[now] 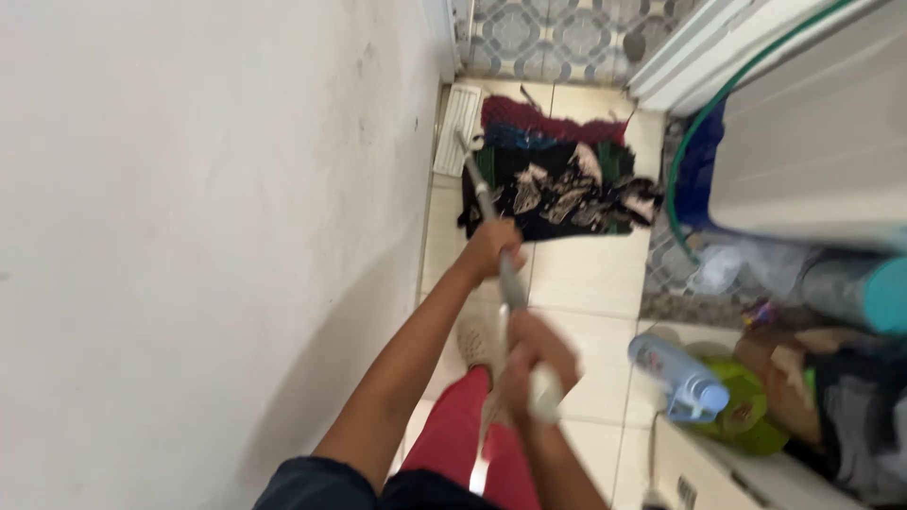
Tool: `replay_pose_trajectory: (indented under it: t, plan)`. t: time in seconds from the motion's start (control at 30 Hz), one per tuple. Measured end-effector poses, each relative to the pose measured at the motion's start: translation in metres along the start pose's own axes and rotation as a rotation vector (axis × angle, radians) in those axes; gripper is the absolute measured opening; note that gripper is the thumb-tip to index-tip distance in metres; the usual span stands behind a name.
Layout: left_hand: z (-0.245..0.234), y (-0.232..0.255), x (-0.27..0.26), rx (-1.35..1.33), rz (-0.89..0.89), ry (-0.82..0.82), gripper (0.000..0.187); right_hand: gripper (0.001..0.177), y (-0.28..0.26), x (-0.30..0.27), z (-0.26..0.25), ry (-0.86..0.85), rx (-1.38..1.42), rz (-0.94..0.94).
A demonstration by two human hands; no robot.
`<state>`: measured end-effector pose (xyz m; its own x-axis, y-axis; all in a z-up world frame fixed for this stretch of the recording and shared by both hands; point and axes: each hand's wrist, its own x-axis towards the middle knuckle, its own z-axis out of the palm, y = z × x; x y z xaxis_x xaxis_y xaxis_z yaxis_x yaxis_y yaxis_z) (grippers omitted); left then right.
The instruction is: Mopping various indoor and outdoor floor surfaces using a flat mop.
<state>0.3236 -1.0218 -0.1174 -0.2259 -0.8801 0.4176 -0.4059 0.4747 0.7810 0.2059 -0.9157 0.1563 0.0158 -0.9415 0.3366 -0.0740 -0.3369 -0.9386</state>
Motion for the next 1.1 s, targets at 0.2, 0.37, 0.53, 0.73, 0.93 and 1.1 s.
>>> replay_pose_trajectory:
  t: [0.2,0.37,0.53,0.73,0.93,1.1]
  plan:
    - [0.006,0.032,-0.026,0.013,-0.124,-0.042,0.023,0.008,0.003,-0.031,-0.019,0.055,-0.031,0.075]
    - [-0.012,0.042,-0.044,-0.018,-0.106,-0.016,0.022,0.010,-0.021,-0.046,0.000,-0.066,-0.218,0.026]
    - [-0.036,0.006,-0.007,-0.075,-0.067,0.094,0.017,0.006,0.005,-0.011,0.041,0.050,-0.044,-0.141]
    - [-0.020,-0.023,-0.011,-0.206,-0.036,-0.081,0.012,0.009,0.007,-0.012,0.021,0.007,-0.168,0.033]
    - [-0.010,0.057,-0.056,-0.031,-0.196,-0.072,0.022,0.012,-0.037,-0.054,0.009,0.041,0.087,-0.066]
    - [-0.025,-0.009,-0.021,-0.084,-0.024,0.003,0.023,0.006,0.032,-0.033,0.033,0.022,-0.027,-0.191]
